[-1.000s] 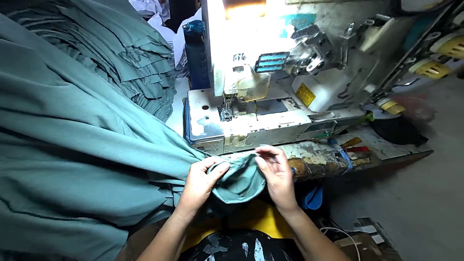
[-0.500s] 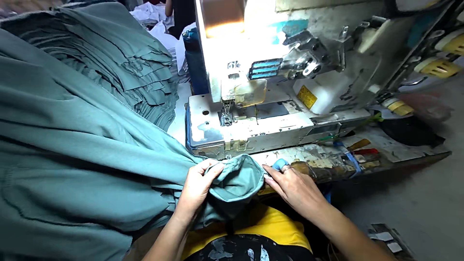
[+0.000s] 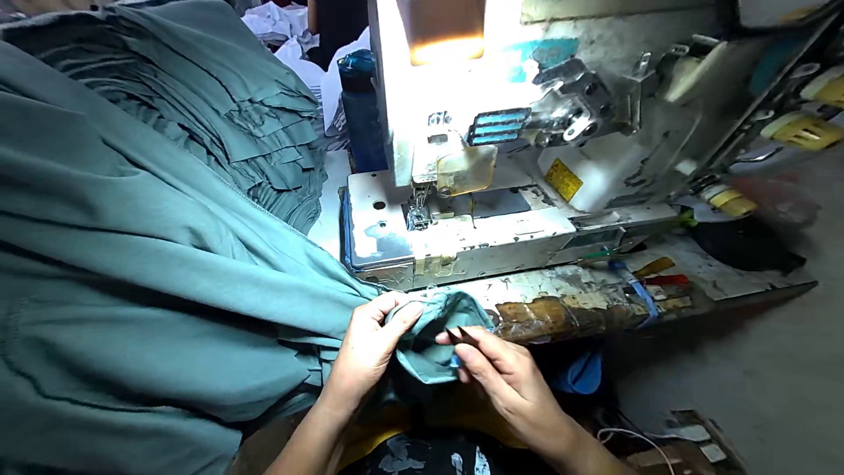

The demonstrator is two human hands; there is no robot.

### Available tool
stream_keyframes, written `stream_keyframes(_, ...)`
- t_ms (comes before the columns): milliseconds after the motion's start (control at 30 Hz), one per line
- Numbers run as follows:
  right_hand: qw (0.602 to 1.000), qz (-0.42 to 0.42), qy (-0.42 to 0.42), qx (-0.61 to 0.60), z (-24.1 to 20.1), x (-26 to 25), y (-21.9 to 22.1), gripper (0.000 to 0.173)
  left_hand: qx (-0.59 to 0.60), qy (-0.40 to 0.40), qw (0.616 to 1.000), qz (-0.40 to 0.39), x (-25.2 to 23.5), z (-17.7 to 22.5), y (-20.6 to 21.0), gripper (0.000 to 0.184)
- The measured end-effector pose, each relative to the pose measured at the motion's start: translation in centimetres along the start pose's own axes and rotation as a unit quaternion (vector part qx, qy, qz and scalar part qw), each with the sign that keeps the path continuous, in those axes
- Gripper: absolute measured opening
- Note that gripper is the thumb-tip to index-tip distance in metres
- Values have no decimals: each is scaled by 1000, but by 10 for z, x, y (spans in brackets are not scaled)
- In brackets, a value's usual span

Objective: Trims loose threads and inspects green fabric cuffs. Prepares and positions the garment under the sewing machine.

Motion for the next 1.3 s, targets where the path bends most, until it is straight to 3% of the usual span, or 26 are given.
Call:
stream_keyframes(167, 998, -22, 49, -14, 3, -8, 13, 29, -3, 2, 1000, -6, 3, 5, -2, 15)
stream_keyframes(900, 997, 0, 74, -14, 1, -6, 14, 28, 7, 4, 1000, -20, 4, 6, 2, 15)
stream_keyframes(1067, 995, -2, 80, -67, 1, -11, 12, 45, 16, 5, 999, -49, 7, 6, 2, 17)
stream_keyframes(1300, 962, -5, 172, -214, 4, -12, 13, 36, 7, 9, 999, -46, 9, 7, 1, 15)
Point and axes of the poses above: each hand's wrist, its own x-axis away from the middle knuckle, its own y-axis out of the palm, z = x × y, the point moved 2 cm from there along -x, towards the middle knuckle, and after that the axes turned 2 degrees about x, right-handed, at the moved point
